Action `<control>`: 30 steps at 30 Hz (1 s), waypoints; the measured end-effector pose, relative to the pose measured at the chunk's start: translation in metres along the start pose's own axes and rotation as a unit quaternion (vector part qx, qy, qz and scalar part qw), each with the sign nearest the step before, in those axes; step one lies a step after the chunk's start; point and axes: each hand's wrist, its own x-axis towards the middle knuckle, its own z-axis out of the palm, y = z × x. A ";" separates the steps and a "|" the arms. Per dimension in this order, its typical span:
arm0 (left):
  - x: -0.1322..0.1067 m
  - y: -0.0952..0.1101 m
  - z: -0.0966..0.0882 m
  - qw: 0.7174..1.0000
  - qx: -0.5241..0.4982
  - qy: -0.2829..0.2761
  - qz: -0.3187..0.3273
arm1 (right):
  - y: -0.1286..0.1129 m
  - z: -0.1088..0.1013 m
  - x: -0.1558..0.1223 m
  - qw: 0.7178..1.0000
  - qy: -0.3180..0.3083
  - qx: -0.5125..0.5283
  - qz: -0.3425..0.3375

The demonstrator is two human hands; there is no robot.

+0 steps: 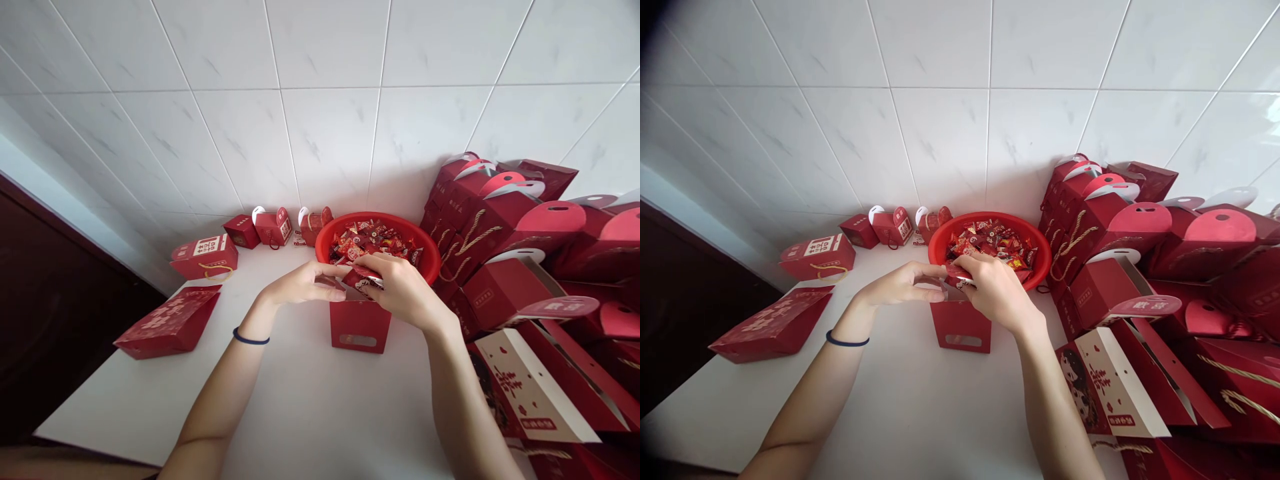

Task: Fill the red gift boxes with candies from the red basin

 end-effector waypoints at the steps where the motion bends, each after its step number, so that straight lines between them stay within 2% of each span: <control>1: 0.000 0.000 0.000 1.000 -0.002 -0.003 0.004 | 0.001 -0.001 0.000 1.000 -0.001 0.013 -0.002; 6: 0.000 -0.002 0.000 1.000 -0.015 -0.006 0.024 | 0.003 -0.006 -0.003 0.990 0.024 0.137 0.016; 10: 0.000 -0.005 -0.001 1.000 -0.007 0.000 -0.005 | -0.005 -0.010 -0.002 0.946 0.077 0.307 0.078; 12: 0.000 -0.007 -0.001 1.000 -0.011 0.003 -0.010 | -0.007 -0.010 -0.001 0.926 0.092 0.352 0.103; 14: 0.000 -0.007 -0.001 1.000 -0.010 0.005 -0.012 | -0.008 -0.009 0.001 0.927 0.104 0.344 0.111; 16: 0.001 -0.005 -0.001 1.000 -0.007 -0.001 -0.005 | -0.007 -0.008 0.002 0.938 0.097 0.321 0.092; 20: 0.001 -0.001 0.001 0.999 -0.027 -0.008 0.025 | -0.003 -0.008 0.002 0.953 0.020 0.301 0.027; 23: 0.000 0.001 0.001 0.999 -0.038 -0.013 0.017 | -0.002 -0.010 0.000 0.967 -0.033 0.252 0.007; 26: 0.000 0.001 0.001 0.999 -0.035 -0.012 0.010 | -0.002 -0.014 -0.004 0.979 -0.068 0.193 0.002; 30: 0.001 -0.001 0.000 0.999 -0.029 -0.008 0.032 | -0.004 -0.018 -0.007 0.984 -0.091 0.150 -0.003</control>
